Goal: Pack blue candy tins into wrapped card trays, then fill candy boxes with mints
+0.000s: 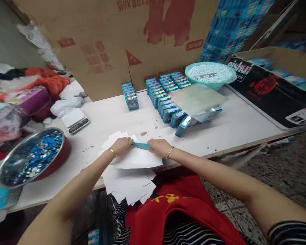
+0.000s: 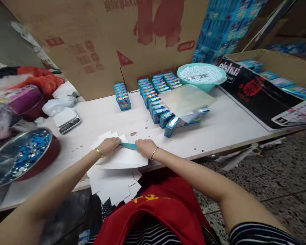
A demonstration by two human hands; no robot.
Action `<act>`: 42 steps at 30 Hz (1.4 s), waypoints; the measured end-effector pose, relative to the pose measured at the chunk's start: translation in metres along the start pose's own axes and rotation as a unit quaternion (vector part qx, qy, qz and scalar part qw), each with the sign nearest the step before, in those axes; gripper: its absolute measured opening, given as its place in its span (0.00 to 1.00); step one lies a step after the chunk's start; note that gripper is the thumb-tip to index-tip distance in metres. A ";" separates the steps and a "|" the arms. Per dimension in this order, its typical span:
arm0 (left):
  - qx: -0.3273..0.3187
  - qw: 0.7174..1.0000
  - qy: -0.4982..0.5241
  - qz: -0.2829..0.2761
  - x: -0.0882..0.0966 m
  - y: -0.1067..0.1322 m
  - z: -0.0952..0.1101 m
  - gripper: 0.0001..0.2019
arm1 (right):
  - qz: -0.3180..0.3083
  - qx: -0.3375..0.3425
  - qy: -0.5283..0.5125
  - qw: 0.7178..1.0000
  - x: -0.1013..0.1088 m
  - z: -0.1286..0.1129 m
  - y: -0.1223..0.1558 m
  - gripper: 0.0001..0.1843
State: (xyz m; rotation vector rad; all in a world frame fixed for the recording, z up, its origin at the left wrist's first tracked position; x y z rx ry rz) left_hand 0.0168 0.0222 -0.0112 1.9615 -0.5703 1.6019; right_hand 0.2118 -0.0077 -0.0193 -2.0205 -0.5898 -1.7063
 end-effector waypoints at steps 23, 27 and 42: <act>-0.054 0.997 -0.017 -0.056 -0.001 0.013 0.005 0.10 | -0.091 0.120 0.064 0.987 0.000 -0.009 -0.025 0.14; -0.008 0.999 0.015 -0.051 -0.006 0.013 0.011 0.09 | -0.080 0.136 0.071 0.985 -0.004 -0.008 -0.027 0.15; -0.015 0.969 0.235 0.068 0.045 0.067 0.051 0.21 | -0.033 0.180 0.068 0.981 -0.009 0.007 -0.057 0.17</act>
Point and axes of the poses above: each hand's wrist, its own y-axis away from the middle knuckle, its own x-axis out of the back of the hand, z = x × y, the point moved 3 cm from there along -y, towards the middle knuckle, and after that the axes turned 14 degrees about z, right-handed, at the moved point
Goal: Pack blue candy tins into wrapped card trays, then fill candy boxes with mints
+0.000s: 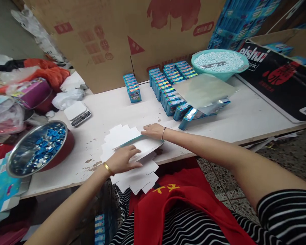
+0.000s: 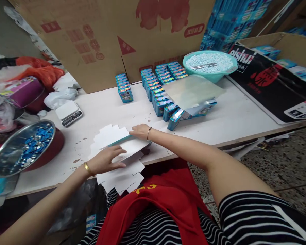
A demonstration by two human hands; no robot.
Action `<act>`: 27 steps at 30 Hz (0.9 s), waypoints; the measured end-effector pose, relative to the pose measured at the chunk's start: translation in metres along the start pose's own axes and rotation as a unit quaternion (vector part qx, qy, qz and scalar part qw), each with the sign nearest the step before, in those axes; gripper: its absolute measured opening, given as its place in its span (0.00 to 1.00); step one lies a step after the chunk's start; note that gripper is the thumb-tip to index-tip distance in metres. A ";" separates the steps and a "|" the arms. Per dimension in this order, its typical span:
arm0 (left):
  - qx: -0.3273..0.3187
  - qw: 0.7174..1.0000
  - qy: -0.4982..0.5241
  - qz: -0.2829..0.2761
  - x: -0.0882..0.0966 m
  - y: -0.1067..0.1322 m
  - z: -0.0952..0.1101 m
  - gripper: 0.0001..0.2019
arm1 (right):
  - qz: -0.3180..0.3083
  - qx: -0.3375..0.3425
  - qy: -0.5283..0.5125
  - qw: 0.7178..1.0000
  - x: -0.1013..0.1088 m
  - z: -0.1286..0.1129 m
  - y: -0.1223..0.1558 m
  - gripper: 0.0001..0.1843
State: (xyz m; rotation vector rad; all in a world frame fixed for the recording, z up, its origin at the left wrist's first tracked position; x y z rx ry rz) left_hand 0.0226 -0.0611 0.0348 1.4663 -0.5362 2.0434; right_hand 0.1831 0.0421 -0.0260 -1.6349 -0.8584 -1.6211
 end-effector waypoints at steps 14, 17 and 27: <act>0.137 0.982 0.081 0.102 -0.034 -0.003 -0.044 0.15 | 0.223 -0.015 -0.113 0.968 0.000 -0.049 0.075 0.29; 0.065 0.986 -0.077 0.130 -0.040 0.012 -0.023 0.23 | 0.232 -0.041 -0.087 0.968 -0.023 -0.055 0.082 0.21; 0.188 0.972 -0.069 0.122 -0.054 0.016 0.001 0.10 | 0.121 -0.101 -0.095 0.983 -0.010 -0.054 0.067 0.10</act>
Point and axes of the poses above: each hand's wrist, its own y-axis away from the middle knuckle, its own x-axis out of the back of the hand, z = x × y, the point moved 3 cm from there along -y, towards the middle knuckle, and after that the axes turned 14 degrees about z, right-handed, at the moved point
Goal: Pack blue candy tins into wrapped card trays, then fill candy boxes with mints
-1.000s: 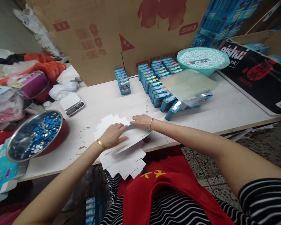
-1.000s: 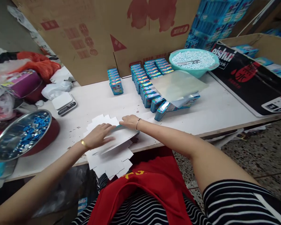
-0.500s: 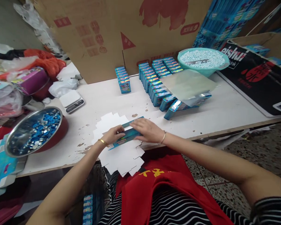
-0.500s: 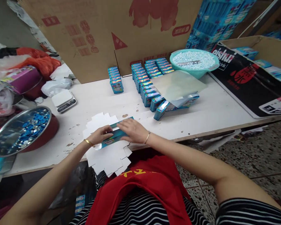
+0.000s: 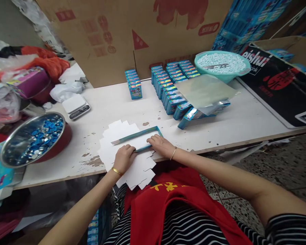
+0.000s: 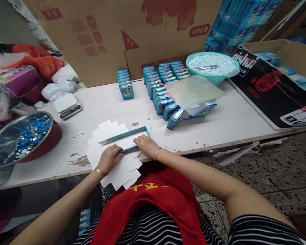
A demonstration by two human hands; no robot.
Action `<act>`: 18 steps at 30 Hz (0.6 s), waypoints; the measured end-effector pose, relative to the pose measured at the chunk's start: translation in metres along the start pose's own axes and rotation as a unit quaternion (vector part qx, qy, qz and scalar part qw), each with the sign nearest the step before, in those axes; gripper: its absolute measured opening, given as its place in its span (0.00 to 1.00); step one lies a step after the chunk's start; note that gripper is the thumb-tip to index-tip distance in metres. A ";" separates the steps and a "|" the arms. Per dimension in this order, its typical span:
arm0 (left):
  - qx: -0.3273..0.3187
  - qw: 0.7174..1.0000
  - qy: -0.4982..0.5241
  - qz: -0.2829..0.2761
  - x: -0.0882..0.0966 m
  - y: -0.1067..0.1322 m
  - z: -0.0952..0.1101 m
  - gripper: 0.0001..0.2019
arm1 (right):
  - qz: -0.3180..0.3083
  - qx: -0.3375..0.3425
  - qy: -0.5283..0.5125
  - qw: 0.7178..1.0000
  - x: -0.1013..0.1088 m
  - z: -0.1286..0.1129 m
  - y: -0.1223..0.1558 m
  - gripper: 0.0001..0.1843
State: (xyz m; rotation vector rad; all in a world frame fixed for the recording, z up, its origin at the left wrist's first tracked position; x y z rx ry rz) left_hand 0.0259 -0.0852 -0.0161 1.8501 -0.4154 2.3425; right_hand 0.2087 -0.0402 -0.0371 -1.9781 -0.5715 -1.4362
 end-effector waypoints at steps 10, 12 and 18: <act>0.040 0.962 0.210 -0.172 0.001 -0.037 -0.029 0.12 | -0.104 -0.085 -0.116 0.984 0.021 0.016 -0.022 0.11; 0.049 0.948 0.237 -0.205 0.000 -0.043 -0.034 0.14 | -0.125 -0.088 -0.117 0.981 0.021 0.018 -0.025 0.09; 0.105 0.955 0.191 -0.199 0.000 -0.039 -0.028 0.11 | -0.183 -0.067 -0.101 0.976 0.014 0.017 -0.029 0.10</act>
Point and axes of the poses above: each hand's wrist, its own y-axis away from the middle knuckle, its own x-axis out of the back of the hand, z = x × y, the point moved 3 cm from there along -y, towards the middle knuckle, and after that the axes turned 14 degrees about z, right-handed, at the moved point
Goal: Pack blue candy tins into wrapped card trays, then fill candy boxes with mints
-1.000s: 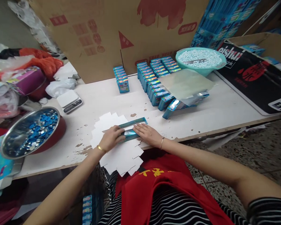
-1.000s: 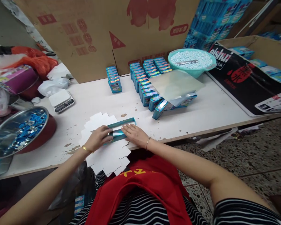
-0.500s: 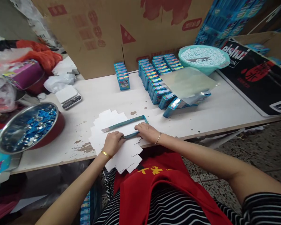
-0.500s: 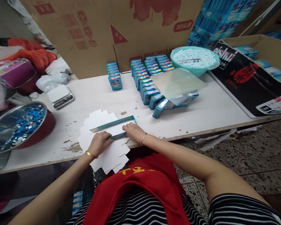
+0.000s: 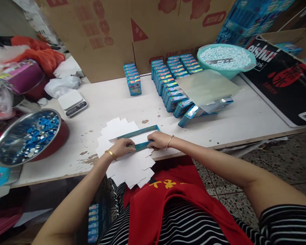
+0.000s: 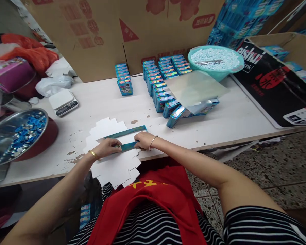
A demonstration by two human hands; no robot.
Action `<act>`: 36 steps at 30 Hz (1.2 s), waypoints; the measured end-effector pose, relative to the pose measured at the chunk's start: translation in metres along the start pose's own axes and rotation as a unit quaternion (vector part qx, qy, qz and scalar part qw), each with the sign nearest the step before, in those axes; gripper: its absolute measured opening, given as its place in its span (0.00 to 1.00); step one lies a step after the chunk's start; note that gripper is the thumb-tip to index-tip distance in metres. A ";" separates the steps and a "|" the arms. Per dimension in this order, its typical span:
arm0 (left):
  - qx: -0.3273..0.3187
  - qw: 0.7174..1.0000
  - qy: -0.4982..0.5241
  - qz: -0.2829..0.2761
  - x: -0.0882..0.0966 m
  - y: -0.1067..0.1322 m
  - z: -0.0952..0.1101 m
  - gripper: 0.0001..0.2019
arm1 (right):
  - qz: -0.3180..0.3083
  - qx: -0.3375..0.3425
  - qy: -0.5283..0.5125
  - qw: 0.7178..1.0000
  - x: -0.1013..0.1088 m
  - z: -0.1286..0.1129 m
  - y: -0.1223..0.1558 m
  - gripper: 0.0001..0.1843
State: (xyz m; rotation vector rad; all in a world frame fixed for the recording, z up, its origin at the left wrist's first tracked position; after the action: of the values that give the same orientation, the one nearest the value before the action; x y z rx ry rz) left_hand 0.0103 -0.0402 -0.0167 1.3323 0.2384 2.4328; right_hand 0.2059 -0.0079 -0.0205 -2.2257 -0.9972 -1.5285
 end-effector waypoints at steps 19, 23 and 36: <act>0.049 0.997 -0.010 0.058 -0.032 0.009 0.032 0.04 | 0.049 0.113 0.108 0.986 0.007 0.014 -0.009 0.12; -0.042 0.982 -0.056 0.173 -0.043 0.009 0.072 0.10 | 0.115 0.198 0.177 0.957 0.027 0.030 -0.012 0.12; -0.410 0.864 -0.286 0.060 0.012 0.039 0.011 0.15 | 0.258 0.185 0.011 0.948 -0.046 -0.012 0.066 0.14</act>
State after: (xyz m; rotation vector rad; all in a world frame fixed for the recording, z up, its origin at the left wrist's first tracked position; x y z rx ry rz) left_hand 0.0052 -0.0719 0.0110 1.5376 -0.9434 1.7180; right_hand 0.2311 -0.0808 -0.0465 -1.9812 -0.5647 -1.0338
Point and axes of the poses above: each hand's wrist, its own y-axis away from the middle knuckle, its own x-axis out of the back of the hand, z = x × y, the point moved 3 cm from there along -y, towards the middle knuckle, and after that the axes turned 14 degrees about z, right-handed, at the moved point
